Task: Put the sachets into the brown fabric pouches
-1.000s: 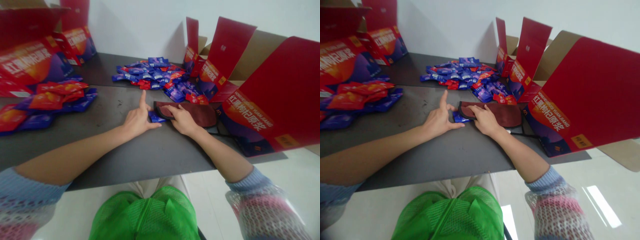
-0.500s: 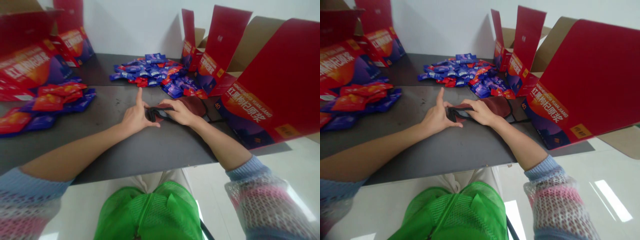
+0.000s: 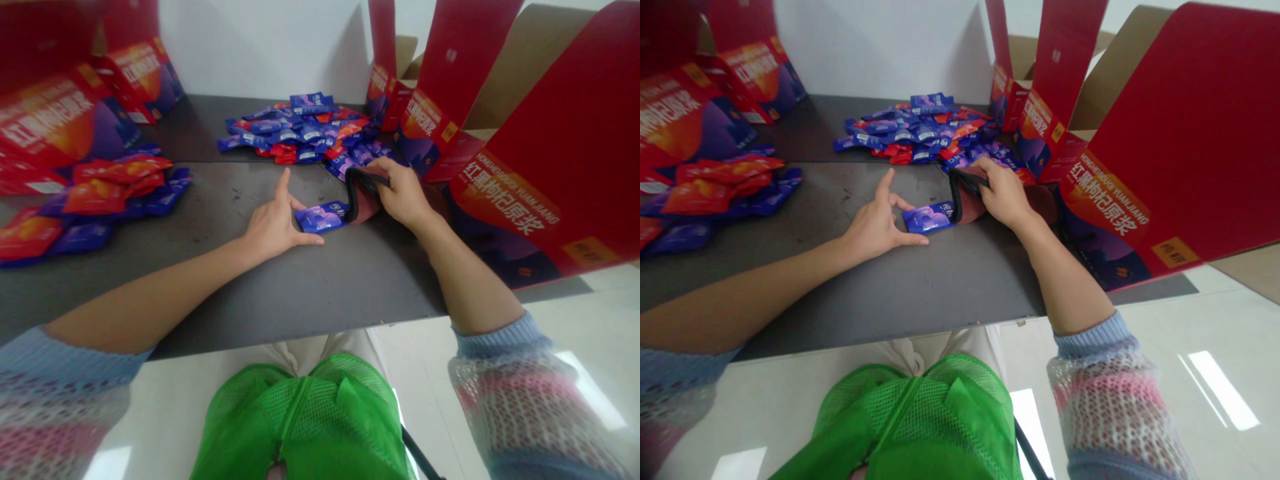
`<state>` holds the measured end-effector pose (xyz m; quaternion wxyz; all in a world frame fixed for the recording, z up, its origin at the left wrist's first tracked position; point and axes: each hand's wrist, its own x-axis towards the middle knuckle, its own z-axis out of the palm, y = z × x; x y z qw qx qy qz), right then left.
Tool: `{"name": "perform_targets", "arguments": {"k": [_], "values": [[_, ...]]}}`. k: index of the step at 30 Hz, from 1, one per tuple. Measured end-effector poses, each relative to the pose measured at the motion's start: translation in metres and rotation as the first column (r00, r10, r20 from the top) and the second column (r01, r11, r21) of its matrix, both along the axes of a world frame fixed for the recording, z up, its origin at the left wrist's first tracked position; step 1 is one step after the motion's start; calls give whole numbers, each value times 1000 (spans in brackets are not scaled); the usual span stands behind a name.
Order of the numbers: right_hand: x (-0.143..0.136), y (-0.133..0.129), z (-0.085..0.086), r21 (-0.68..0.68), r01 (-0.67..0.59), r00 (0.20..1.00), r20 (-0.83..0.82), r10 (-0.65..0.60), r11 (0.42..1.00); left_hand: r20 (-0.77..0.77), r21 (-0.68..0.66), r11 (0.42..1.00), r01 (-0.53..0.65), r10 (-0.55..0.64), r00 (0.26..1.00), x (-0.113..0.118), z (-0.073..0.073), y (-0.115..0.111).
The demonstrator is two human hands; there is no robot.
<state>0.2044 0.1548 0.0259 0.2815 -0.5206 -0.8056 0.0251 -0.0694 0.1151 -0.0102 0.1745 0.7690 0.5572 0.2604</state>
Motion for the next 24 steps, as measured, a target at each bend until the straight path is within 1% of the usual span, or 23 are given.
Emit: {"name": "perform_targets", "arguments": {"k": [2, 4, 5, 8, 11, 13, 15, 17, 18, 21, 24], "values": [[2, 2, -3, 75, 98, 993, -72, -93, 992, -11, 10, 1000, 7, -7, 1000, 0, 0, 0], [3, 2, -6, 148, 199, 976, -123, -182, 969, -22, 16, 1000, 9, -8, 1000, -1, 0, 0], [4, 2, -7, 181, 233, 967, -151, -207, 956, -29, 19, 1000, 10, -10, 1000, -1, 1, -1], [2, -1, -6, 245, 257, 952, -232, -201, 935, -74, 23, 999, 37, -35, 997, 1, 3, -4], [-6, -8, -6, 252, 241, 944, -283, -167, 937, -117, 22, 998, 53, -50, 992, 3, 6, -8], [-15, -14, -9, 210, 248, 941, -286, -183, 946, -117, 22, 999, 33, -30, 993, 4, 8, -11], [-25, -20, -12, 137, 267, 939, -260, -226, 954, -106, 21, 1000, 3, -1, 994, 5, 9, -12], [-35, -25, -16, 36, 266, 950, -177, -255, 963, -96, 22, 1000, -12, 14, 995, 5, 9, -12], [-39, -28, -17, -16, 250, 961, -116, -251, 968, -92, 23, 1000, -14, 16, 996, 5, 9, -12], [-50, -33, -17, -146, 167, 985, 77, -158, 975, -79, 24, 1000, -18, 20, 997, 4, 8, -9], [-60, -37, -15, -181, 58, 988, 150, -30, 982, -79, 24, 999, -28, 30, 996, 4, 7, -7]]}}
